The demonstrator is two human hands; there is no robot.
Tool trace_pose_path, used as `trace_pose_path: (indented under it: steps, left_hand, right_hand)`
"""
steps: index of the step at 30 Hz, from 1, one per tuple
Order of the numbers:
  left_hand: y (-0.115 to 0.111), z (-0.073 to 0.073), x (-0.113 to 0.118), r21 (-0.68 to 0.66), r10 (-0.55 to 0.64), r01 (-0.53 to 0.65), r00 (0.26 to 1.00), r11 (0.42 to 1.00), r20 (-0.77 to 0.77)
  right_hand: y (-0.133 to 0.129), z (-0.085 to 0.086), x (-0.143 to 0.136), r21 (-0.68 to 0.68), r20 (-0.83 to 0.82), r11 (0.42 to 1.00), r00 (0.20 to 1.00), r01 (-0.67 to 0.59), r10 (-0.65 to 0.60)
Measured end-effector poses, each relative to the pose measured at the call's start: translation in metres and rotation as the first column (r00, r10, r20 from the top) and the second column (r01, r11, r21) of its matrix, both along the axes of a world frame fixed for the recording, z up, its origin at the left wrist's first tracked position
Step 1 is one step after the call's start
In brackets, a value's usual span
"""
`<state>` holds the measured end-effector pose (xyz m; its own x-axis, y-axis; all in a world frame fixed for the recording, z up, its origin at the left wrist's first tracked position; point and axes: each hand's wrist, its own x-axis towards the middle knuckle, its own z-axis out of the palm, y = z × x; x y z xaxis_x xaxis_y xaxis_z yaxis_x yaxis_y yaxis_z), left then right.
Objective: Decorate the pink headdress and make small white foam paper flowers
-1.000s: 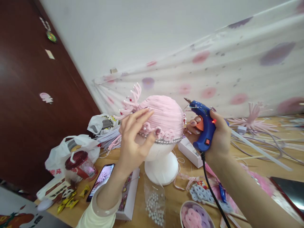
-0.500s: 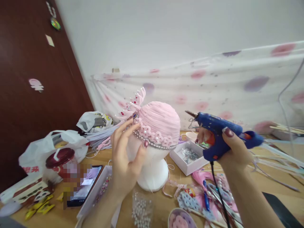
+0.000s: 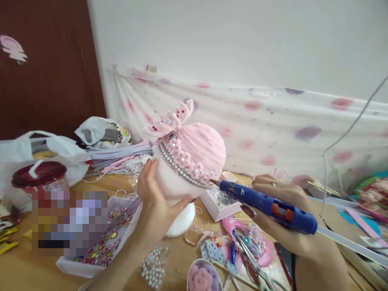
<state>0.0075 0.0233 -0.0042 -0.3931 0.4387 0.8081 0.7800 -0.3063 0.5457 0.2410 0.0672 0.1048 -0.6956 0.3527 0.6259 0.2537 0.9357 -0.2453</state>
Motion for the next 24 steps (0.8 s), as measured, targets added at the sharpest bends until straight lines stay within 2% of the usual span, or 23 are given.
trace_pose_path:
  steps: [6, 14, 19, 24]
  left_hand:
    - [-0.0029, 0.0021, 0.0005, -0.049, 0.003, -0.002, 1.000, 0.999, 0.002]
    - [-0.0008, 0.0015, -0.0009, -0.044, -0.005, 0.005, 1.000, 0.999, 0.001]
    - [-0.0014, 0.0018, -0.0010, -0.053, 0.009, -0.009, 1.000, 0.999, -0.002]
    - [0.0001, 0.0020, -0.0026, -0.065, -0.018, 0.018, 1.000, 0.998, -0.013]
  right_hand:
    - [0.0013, -0.0017, -0.0012, 0.009, -0.001, 1.000, 1.000, 0.016, -0.016]
    - [0.0003, -0.0019, -0.0010, 0.055, 0.020, 0.997, 0.998, 0.058, -0.059]
    - [0.0008, -0.0022, -0.0010, 0.037, 0.028, 0.998, 0.998, 0.047, -0.048]
    - [0.0003, -0.0029, -0.0027, 0.017, 0.023, 0.996, 0.996, 0.087, -0.088]
